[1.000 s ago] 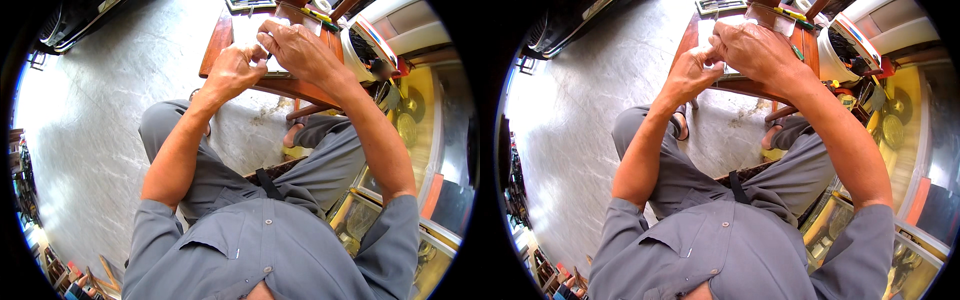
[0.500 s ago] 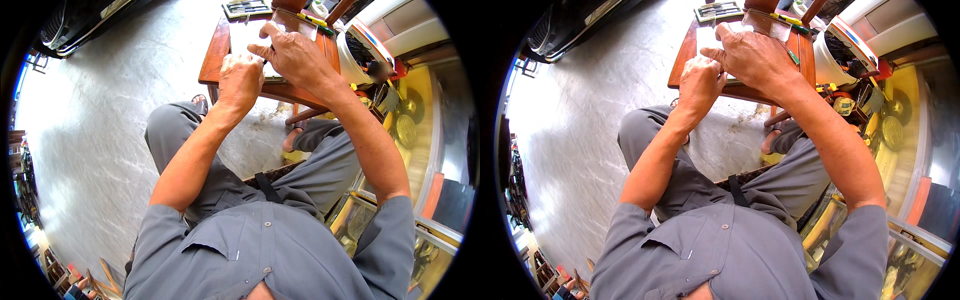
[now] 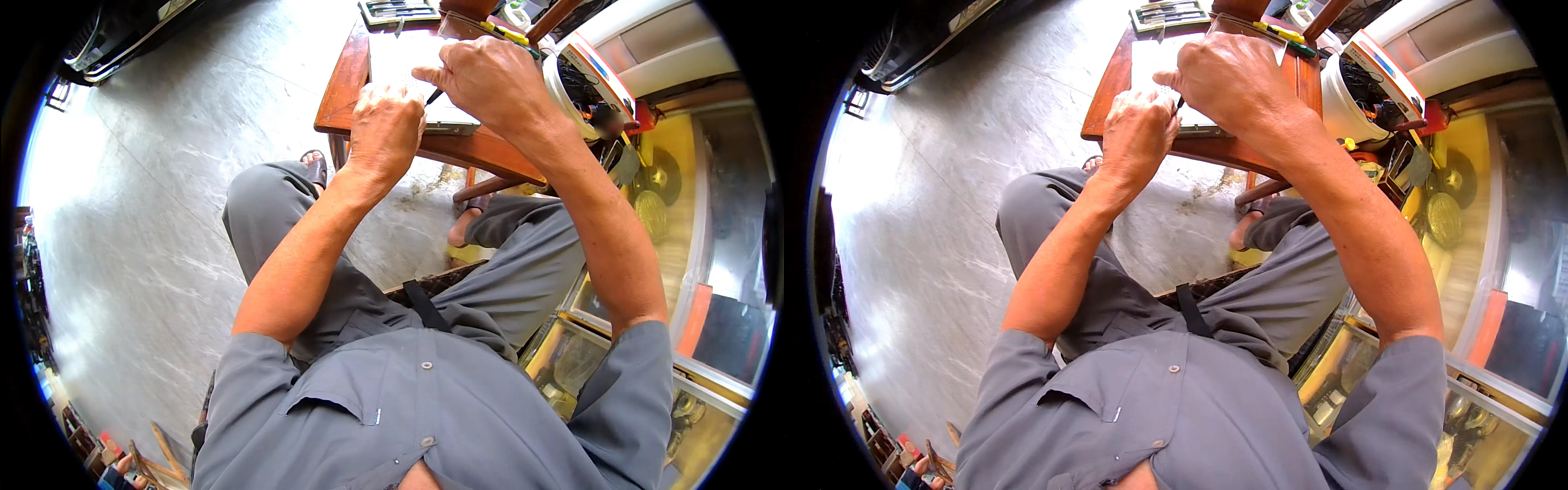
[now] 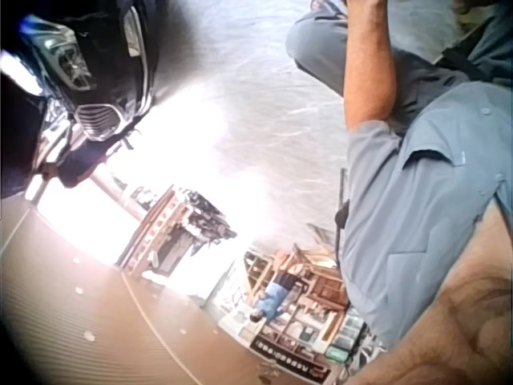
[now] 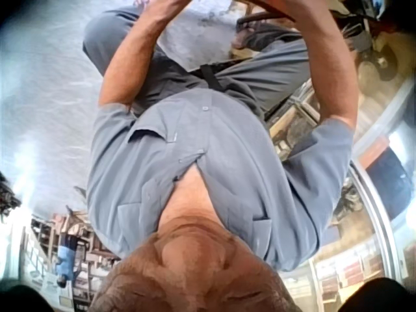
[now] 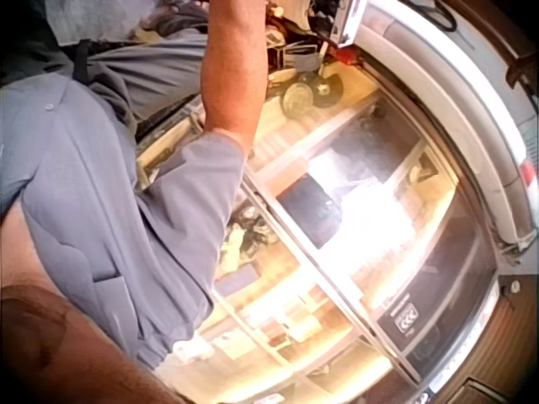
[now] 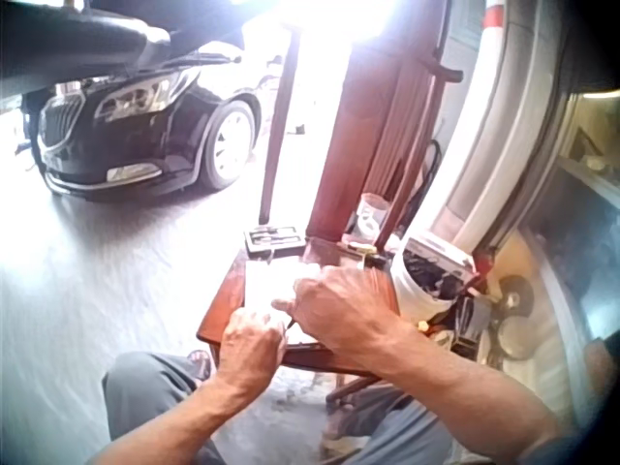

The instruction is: The person sits cross-legged and uses a screwdriver to remove screws from the casing of a silver electronic device. They turn the device over to access different sides and continue unscrewing the casing.

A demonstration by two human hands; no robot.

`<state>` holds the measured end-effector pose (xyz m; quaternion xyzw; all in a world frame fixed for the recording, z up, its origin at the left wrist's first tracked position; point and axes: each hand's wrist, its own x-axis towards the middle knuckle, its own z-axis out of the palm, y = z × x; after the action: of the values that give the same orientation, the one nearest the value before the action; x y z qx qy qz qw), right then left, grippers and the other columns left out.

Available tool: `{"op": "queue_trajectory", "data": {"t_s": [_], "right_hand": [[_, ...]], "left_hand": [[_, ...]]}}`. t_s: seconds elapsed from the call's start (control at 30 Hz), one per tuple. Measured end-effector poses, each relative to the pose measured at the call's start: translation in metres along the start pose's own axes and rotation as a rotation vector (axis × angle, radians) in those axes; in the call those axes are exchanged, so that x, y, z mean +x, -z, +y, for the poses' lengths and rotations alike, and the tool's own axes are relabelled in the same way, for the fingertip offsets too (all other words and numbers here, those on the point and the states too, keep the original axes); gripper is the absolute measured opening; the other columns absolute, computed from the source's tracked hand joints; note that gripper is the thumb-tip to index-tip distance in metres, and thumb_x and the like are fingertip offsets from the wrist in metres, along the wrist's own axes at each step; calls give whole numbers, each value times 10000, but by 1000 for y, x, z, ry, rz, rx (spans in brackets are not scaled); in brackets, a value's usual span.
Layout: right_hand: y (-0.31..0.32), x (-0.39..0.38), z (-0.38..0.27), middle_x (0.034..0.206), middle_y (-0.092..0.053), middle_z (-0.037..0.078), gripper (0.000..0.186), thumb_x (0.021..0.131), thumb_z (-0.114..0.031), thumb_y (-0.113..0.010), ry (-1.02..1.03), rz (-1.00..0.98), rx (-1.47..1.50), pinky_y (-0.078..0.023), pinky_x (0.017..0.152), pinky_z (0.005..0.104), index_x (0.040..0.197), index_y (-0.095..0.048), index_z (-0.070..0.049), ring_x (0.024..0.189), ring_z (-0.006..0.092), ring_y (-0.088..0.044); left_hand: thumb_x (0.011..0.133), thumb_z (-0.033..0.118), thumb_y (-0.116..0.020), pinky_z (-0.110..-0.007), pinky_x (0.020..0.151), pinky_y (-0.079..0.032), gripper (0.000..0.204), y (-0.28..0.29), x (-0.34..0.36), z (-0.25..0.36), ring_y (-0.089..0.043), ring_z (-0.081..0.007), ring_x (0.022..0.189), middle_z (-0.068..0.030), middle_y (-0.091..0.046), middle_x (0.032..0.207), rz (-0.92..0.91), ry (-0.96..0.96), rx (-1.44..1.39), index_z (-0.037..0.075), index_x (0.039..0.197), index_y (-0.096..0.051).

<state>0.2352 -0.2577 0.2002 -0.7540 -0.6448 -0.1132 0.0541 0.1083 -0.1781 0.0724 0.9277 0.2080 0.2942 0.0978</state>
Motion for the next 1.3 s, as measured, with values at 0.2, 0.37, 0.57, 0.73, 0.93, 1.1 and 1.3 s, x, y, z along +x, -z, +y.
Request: {"op": "queue_trajectory", "data": {"t_s": [0.2, 0.37, 0.57, 0.73, 0.93, 1.1, 1.3], "right_hand": [[12, 4, -5, 684, -697, 191, 651, 1068, -541, -540, -91, -222, -51, -581, 713, 505, 725, -714, -15, 704, 357, -735], [9, 1, -5, 726, -705, 215, 558, 1069, -459, -558, -39, -176, -20, -578, 729, 516, 782, -716, -8, 734, 390, -727], [4, -2, -5, 812, -718, 242, 307, 1045, -289, -606, 64, -138, 6, -576, 753, 509, 1011, -680, 7, 797, 423, -721], [0, -9, -6, 870, -728, 238, 198, 1042, -194, -610, 150, -75, 112, -566, 744, 497, 1051, -634, 2, 840, 418, -726], [-7, -8, -6, 846, -718, 233, 239, 1028, -259, -642, 222, -131, 146, -548, 728, 507, 1045, -666, -22, 847, 397, -730], [2, -3, -11, 778, -706, 225, 435, 1040, -428, -626, 57, -154, 29, -556, 721, 513, 943, -695, -10, 779, 397, -726], [3, 0, -6, 720, -703, 201, 559, 1021, -538, -629, -28, -146, -12, -585, 712, 465, 875, -731, -8, 708, 339, -738]], "left_hand": [[900, 186, -739, -461, 919, -500, 168, -2, -1, -1, -666, -336, 973, -148, -686, 950, -5, 9, -4, 26, 891, -689], [897, 179, -734, -456, 922, -498, 159, -5, -1, -1, -663, -333, 973, -150, -681, 953, 17, -1, 15, 25, 898, -691], [891, 176, -720, -461, 925, -503, 149, -4, -5, -4, -658, -336, 963, -146, -673, 942, 52, -8, -7, 30, 916, -701], [887, 149, -697, -469, 920, -503, 128, -3, -6, -8, -652, -346, 958, -152, -668, 935, 60, -14, -53, 28, 924, -708], [879, 124, -694, -469, 925, -500, 115, -5, -6, -7, -647, -360, 959, -166, -668, 939, 82, -16, -98, 12, 897, -717], [883, 117, -699, -474, 935, -501, 105, -4, -6, -8, -655, -353, 961, -161, -684, 971, 56, -24, -109, 16, 897, -724], [896, 129, -687, -465, 932, -509, 142, -2, -6, -5, -665, -329, 962, -150, -690, 974, 55, -54, -33, 18, 977, -720]]}}
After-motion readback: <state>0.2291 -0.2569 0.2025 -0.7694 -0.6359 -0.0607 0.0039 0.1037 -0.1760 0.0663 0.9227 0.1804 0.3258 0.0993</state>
